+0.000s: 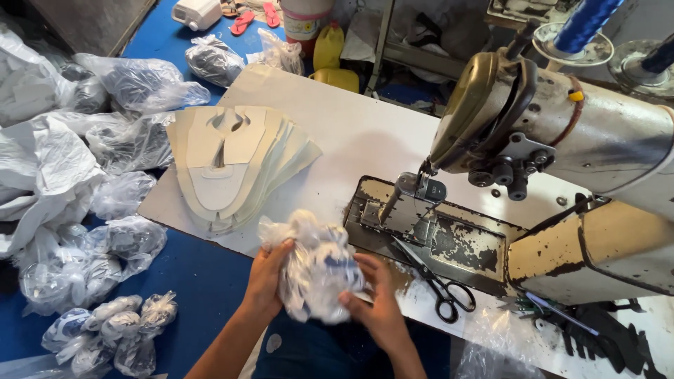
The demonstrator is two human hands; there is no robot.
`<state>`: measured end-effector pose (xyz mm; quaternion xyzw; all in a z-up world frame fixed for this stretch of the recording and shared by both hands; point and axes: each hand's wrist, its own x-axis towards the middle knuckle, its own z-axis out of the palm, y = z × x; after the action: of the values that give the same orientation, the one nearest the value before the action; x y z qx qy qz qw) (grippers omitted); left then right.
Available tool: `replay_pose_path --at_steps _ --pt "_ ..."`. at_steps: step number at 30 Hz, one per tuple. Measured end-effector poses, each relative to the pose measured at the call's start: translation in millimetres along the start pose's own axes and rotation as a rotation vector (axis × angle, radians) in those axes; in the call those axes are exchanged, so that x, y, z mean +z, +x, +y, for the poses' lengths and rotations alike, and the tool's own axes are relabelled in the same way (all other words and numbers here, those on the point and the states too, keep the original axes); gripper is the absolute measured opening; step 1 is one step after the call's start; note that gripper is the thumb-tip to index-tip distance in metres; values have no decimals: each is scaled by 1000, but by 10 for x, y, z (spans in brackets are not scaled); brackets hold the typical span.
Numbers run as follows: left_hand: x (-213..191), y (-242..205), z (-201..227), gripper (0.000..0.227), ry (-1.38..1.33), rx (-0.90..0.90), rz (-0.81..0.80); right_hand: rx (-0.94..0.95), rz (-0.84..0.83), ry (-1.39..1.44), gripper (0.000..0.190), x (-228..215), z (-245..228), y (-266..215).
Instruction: The person writes on a small paper slip next to a sewing machine, then unties and opens a plastic bag of shoe upper pieces and takes them out. The person holds a white shoe upper and aligns a blue strap piece onto it, pressing it into position.
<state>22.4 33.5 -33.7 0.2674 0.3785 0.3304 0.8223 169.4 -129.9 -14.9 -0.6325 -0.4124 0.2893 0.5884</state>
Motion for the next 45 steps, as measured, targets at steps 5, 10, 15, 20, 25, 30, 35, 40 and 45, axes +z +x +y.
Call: replay_pose_path --at_steps 5,10,15,20,25,30,35,40,45 --pt "151 -50 56 38 -164 37 -83 139 -104 327 84 98 130 -125" --pt "295 -178 106 40 116 45 -101 622 44 1072 51 -141 914 -142" --pt "-95 83 -172 44 233 80 -141 740 71 1191 43 -215 672 -96" --pt "-30 -131 -220 50 517 242 1 720 96 1052 51 -101 422 -76" --pt "360 -630 -148 64 812 1224 -207 523 127 612 59 90 39 57" --pt "179 -95 -236 45 1409 1304 -78 385 125 348 62 201 497 256" --pt "181 33 -271 46 1442 1113 -97 56 298 -192 60 239 363 316" --pt "289 -13 -228 29 1409 1389 -45 -395 569 -391 66 335 474 472" --pt "539 167 27 44 1659 1442 -288 -106 372 -546 46 317 412 483"
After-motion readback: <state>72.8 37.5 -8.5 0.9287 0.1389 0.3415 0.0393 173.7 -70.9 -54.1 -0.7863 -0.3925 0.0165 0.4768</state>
